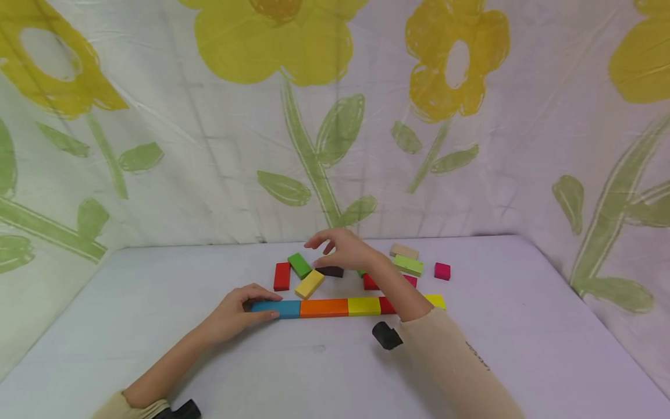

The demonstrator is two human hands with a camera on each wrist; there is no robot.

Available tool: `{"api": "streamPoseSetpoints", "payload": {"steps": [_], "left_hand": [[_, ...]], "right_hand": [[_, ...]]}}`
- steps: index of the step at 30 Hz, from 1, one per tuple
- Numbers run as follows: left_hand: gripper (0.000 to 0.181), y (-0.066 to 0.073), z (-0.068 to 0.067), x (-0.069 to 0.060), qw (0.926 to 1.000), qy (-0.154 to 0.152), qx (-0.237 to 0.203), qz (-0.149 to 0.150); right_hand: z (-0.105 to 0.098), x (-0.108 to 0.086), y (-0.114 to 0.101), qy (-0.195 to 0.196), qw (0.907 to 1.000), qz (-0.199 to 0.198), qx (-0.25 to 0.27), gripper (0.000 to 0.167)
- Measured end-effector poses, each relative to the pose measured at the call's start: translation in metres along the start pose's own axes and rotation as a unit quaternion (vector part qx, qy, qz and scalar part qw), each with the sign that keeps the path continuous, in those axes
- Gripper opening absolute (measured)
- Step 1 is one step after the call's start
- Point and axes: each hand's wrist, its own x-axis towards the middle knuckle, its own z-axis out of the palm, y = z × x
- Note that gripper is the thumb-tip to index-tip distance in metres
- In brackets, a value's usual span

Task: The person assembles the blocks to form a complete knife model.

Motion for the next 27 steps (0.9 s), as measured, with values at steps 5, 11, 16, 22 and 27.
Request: {"api": "streamPoseSetpoints", "payload": {"steps": [5, 11, 16, 22, 27], "left_hand": [[0.029, -0.002, -0.001, 0.000, 0.9999, 0.000, -0.003, 0.011], [0.028, -0.001, -0.001, -0.001, 0.9999, 0.003, -0.005, 0.014], [0.028, 0.001, -0.001, -0.002, 0.9997, 0.003, -0.011, 0.021], [0.028, 0.003, -0.001, -0.003, 0.9994, 0.003, -0.023, 0.027], [0.028, 0.004, -0.001, -0.003, 0.9991, 0.007, -0.029, 0.029]], "right_hand": [[0.011, 0.017, -0.001, -0.017, 0.9998, -0.007, -0.009, 0.043], [0.023, 0.033, -0.001, -0.043, 0.9988, -0.009, -0.021, 0.043], [0.032, 0.042, 0.000, -0.053, 0.9977, 0.027, -0.033, 0.047], [0.042, 0.051, 0.004, -0.056, 0.9957, 0.066, -0.034, 0.052], [0.047, 0.055, 0.003, -0.061, 0.9952, 0.066, -0.039, 0.055]]}}
